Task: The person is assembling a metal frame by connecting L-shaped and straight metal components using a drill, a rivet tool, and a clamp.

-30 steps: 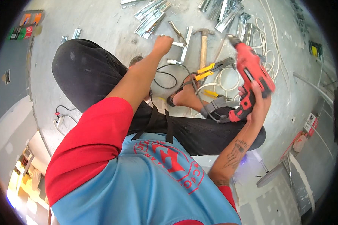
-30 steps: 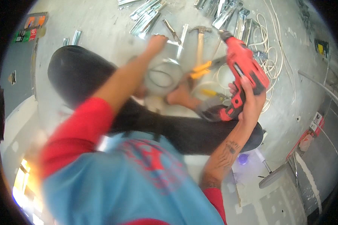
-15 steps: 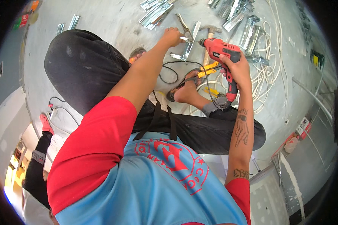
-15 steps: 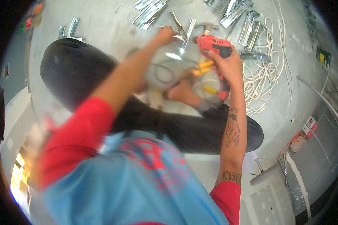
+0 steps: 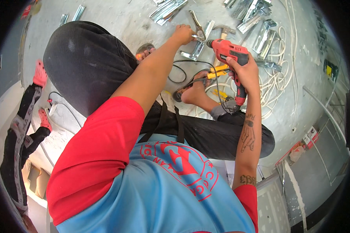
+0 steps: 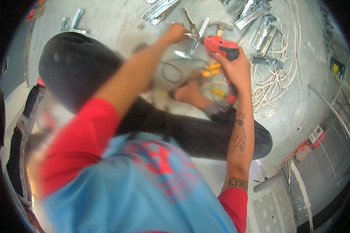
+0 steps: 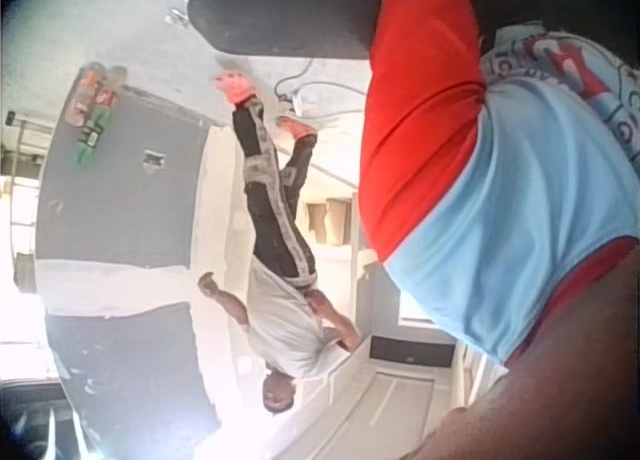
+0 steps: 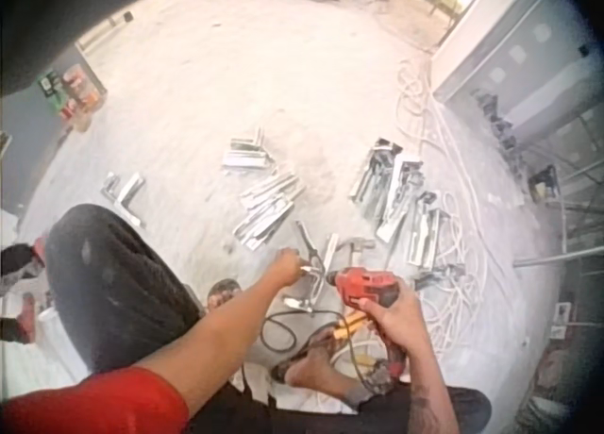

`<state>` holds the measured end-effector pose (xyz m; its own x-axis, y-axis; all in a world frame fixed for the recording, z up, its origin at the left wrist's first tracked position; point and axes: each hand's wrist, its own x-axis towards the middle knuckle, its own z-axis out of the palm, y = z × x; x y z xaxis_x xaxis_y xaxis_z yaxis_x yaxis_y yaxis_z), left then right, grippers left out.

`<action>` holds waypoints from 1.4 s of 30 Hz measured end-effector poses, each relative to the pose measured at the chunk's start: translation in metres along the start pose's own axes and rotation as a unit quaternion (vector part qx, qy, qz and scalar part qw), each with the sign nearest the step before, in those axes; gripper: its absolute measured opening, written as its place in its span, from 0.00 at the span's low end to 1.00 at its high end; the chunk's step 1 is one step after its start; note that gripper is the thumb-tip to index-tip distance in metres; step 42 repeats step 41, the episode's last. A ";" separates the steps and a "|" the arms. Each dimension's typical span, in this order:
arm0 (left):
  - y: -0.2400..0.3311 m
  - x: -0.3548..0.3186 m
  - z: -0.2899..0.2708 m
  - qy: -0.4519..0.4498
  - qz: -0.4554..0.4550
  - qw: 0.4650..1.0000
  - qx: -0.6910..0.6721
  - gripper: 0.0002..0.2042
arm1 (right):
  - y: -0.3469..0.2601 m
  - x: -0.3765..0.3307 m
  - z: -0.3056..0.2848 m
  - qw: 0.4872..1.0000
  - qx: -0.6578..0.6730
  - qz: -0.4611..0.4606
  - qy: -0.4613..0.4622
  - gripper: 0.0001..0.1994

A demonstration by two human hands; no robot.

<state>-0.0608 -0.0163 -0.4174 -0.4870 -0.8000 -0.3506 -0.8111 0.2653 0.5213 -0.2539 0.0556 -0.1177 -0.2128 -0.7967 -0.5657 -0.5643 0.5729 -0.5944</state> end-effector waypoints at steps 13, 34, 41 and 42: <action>0.000 -0.002 0.002 0.006 0.000 1.000 0.004 0.16 | -0.002 0.004 0.005 1.000 -0.019 0.009 0.002 0.23; 0.002 -0.001 -0.002 -0.009 -0.006 1.000 -0.007 0.16 | 0.001 0.011 0.002 0.999 -0.040 0.007 -0.009 0.28; 0.004 -0.001 -0.006 -0.029 -0.011 1.000 -0.004 0.16 | -0.003 0.010 0.002 0.998 -0.052 0.014 -0.014 0.27; 0.004 -0.001 -0.006 -0.029 -0.011 1.000 -0.004 0.16 | -0.003 0.010 0.002 0.998 -0.052 0.014 -0.014 0.27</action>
